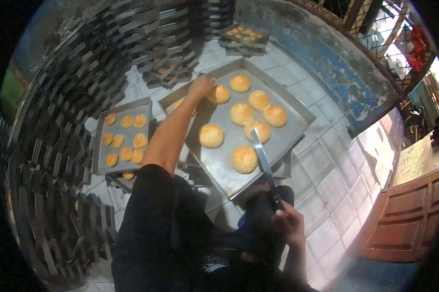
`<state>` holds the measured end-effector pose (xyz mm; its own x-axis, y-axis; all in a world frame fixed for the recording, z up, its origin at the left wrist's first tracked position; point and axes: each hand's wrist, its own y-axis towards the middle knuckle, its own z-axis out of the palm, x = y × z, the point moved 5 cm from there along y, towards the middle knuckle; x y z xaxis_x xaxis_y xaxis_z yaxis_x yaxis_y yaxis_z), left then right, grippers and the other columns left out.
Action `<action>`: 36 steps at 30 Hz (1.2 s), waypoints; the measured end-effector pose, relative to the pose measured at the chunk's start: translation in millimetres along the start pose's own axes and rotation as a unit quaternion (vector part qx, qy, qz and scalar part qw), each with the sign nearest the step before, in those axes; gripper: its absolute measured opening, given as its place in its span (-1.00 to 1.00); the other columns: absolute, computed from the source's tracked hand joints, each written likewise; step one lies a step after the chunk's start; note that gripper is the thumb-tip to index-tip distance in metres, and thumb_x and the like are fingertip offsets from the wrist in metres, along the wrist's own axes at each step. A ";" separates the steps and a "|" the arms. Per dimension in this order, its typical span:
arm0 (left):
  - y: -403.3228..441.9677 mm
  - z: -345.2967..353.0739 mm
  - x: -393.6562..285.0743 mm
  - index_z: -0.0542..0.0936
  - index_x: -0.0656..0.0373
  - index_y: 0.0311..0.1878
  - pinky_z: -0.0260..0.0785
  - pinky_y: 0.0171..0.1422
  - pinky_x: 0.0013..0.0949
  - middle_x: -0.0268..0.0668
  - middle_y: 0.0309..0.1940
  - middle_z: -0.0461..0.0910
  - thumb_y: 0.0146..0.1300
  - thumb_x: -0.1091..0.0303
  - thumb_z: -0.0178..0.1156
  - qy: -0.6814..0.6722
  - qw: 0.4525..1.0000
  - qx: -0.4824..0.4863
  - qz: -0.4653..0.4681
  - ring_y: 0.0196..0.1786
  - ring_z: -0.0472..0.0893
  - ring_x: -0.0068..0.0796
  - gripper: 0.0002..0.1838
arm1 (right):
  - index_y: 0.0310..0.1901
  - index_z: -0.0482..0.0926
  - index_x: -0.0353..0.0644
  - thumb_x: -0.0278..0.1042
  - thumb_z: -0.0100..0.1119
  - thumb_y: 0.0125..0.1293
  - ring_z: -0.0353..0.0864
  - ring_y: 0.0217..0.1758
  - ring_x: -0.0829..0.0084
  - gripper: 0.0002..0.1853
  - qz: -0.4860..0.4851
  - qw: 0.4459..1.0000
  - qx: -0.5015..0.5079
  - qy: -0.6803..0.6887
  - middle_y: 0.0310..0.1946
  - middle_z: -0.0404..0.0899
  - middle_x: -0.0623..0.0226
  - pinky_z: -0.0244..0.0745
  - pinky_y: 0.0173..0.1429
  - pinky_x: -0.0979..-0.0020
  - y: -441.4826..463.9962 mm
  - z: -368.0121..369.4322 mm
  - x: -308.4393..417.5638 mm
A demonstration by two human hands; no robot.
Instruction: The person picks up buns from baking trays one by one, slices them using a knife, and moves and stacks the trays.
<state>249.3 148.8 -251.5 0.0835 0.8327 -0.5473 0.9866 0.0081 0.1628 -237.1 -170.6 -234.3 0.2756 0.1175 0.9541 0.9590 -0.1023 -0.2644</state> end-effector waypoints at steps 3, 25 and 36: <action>8.8 38.2 -3.5 0.73 0.40 -0.06 0.49 0.27 0.06 0.22 -0.01 0.70 0.27 -0.24 0.24 -0.016 0.996 0.046 -0.070 0.11 0.68 0.20 -0.29 | 0.25 0.60 -0.31 0.22 0.21 0.45 0.53 -0.25 0.59 -0.32 -0.004 0.999 -0.006 -0.040 -0.30 0.61 0.44 0.45 -0.14 0.47 5.3 -2.7 14.5; -183.6 -6.2 -84.8 0.69 0.01 -0.20 0.60 -0.18 -0.24 -0.32 -0.31 0.74 0.24 -0.29 0.39 -0.893 0.417 0.034 -0.167 -0.27 0.73 -0.28 -0.49 | 0.47 0.39 -0.34 -0.39 0.14 0.53 0.56 -0.37 0.65 -0.47 -0.281 0.955 -0.046 -0.079 -0.38 0.65 0.38 0.51 -0.22 0.53 27.7 78.8 69.8; -206.0 -11.8 -116.2 0.68 0.09 -0.11 0.63 -0.10 -0.27 -0.30 -0.27 0.74 0.35 -0.11 0.37 -0.903 0.405 0.086 -0.115 -0.22 0.74 -0.32 -0.58 | 0.42 0.44 -0.30 -0.38 0.11 0.52 0.75 -0.23 0.24 -0.52 -0.247 0.966 -0.044 -0.066 -0.24 0.68 -0.08 0.60 -0.04 0.28 10.8 73.2 74.1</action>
<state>34.7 56.9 -211.8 -0.2009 -0.9429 -0.2656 0.9795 -0.1980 -0.0381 -201.4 -90.7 -176.8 -0.2024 0.2982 0.9328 0.9678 -0.0844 0.2370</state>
